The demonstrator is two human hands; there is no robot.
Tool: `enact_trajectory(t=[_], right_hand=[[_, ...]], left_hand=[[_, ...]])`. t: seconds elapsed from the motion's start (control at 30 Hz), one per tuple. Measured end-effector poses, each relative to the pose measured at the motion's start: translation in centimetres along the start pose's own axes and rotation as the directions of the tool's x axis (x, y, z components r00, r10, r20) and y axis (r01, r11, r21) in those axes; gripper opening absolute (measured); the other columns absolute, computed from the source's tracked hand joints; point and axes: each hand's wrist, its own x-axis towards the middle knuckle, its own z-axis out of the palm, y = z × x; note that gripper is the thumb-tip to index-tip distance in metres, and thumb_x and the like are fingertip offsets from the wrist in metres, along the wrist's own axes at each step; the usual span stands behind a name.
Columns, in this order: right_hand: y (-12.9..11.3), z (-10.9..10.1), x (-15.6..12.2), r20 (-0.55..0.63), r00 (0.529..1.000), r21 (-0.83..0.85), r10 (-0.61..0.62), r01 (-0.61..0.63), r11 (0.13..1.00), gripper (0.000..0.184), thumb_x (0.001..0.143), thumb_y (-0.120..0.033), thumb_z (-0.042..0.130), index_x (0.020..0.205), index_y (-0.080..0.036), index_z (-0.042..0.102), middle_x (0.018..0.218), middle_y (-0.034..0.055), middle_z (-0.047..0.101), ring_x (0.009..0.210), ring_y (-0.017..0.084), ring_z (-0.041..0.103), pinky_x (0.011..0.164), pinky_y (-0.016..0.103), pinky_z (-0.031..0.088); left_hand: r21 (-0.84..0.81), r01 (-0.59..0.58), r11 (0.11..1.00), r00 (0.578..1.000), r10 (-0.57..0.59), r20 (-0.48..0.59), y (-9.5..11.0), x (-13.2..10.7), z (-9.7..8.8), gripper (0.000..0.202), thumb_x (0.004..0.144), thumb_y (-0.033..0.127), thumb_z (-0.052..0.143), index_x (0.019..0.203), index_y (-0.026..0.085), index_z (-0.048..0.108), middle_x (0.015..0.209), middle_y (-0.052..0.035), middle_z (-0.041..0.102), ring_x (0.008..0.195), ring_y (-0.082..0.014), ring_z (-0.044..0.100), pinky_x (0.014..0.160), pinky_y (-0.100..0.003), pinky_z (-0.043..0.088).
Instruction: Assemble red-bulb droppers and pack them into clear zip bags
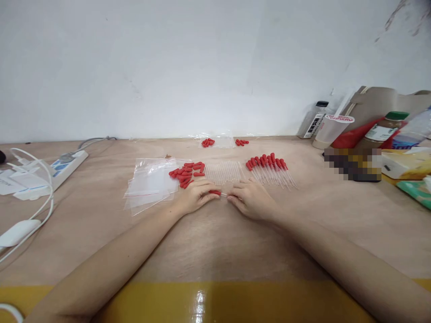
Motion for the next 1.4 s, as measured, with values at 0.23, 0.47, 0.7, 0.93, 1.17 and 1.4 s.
enact_trajectory(t=[0.23, 0.47, 0.7, 0.93, 1.17, 1.4], right_hand=[[6.9, -3.5, 0.1, -0.096, 0.738, 0.205, 0.668, -0.642, 0.739, 0.021, 0.075, -0.030, 0.050, 0.067, -0.017, 0.065, 0.062, 0.0029, 0.062, 0.059, 0.015, 0.055, 0.055, 0.025, 0.037], [12.9, -2.6, -1.5, -0.168, 0.518, 0.172, 0.839, -0.822, 0.543, 0.016, 0.068, -0.031, 0.057, 0.067, -0.016, 0.063, 0.065, 0.0052, 0.062, 0.064, 0.018, 0.057, 0.058, 0.027, 0.039], [12.9, -1.9, -1.5, -0.203, 0.556, 0.143, 0.806, -0.797, 0.586, 0.021, 0.067, -0.035, 0.058, 0.073, -0.015, 0.063, 0.072, 0.0076, 0.064, 0.068, 0.018, 0.058, 0.061, 0.027, 0.040], [10.1, -1.8, -0.8, -0.304, 0.648, 0.050, 0.698, -0.721, 0.691, 0.018, 0.071, -0.031, 0.051, 0.077, -0.018, 0.062, 0.078, 0.0062, 0.063, 0.072, 0.019, 0.057, 0.060, 0.028, 0.038], [6.9, 0.3, 1.9, -0.152, 0.793, 0.111, 0.590, -0.580, 0.807, 0.015, 0.071, -0.024, 0.051, 0.083, -0.016, 0.057, 0.079, 0.0074, 0.064, 0.072, 0.018, 0.058, 0.061, 0.027, 0.041], [6.1, 1.0, 6.1, 0.064, 0.661, -0.072, 0.748, -0.744, 0.664, 0.032, 0.067, -0.012, 0.052, 0.098, -0.007, 0.056, 0.092, 0.0220, 0.061, 0.081, 0.028, 0.061, 0.057, 0.032, 0.042]], left_hand=[[0.428, 0.432, 0.794, 0.890, -0.298, -0.344, -1.7, -0.5, -0.7, 0.019, 0.081, 0.034, 0.053, 0.093, 0.022, 0.062, 0.094, -0.0068, 0.058, 0.093, -0.0252, 0.046, 0.079, -0.039, 0.032], [0.517, 0.494, 0.699, 0.868, -0.356, -0.346, -2.5, -0.4, -0.4, 0.018, 0.081, 0.032, 0.050, 0.088, 0.023, 0.064, 0.093, -0.0063, 0.057, 0.090, -0.0256, 0.045, 0.075, -0.039, 0.029], [0.564, 0.470, 0.679, 0.882, -0.363, -0.300, -3.2, -0.5, -0.7, 0.021, 0.081, 0.032, 0.049, 0.090, 0.022, 0.064, 0.088, -0.0071, 0.060, 0.088, -0.0272, 0.045, 0.072, -0.039, 0.028], [0.568, 0.445, 0.693, 0.896, -0.342, -0.284, -3.4, 0.2, -0.8, 0.014, 0.080, 0.032, 0.051, 0.081, 0.020, 0.059, 0.088, -0.0068, 0.063, 0.083, -0.0267, 0.046, 0.070, -0.040, 0.027], [0.578, 0.393, 0.716, 0.920, -0.312, -0.238, -3.6, 0.5, -0.7, 0.014, 0.083, 0.021, 0.047, 0.091, 0.021, 0.058, 0.091, -0.0066, 0.063, 0.086, -0.0253, 0.047, 0.071, -0.038, 0.028], [0.462, 0.362, 0.810, 0.918, -0.223, -0.330, -2.8, 0.1, -0.3, 0.024, 0.086, 0.021, 0.041, 0.100, 0.020, 0.060, 0.094, -0.0098, 0.054, 0.091, -0.0243, 0.044, 0.077, -0.038, 0.033]])
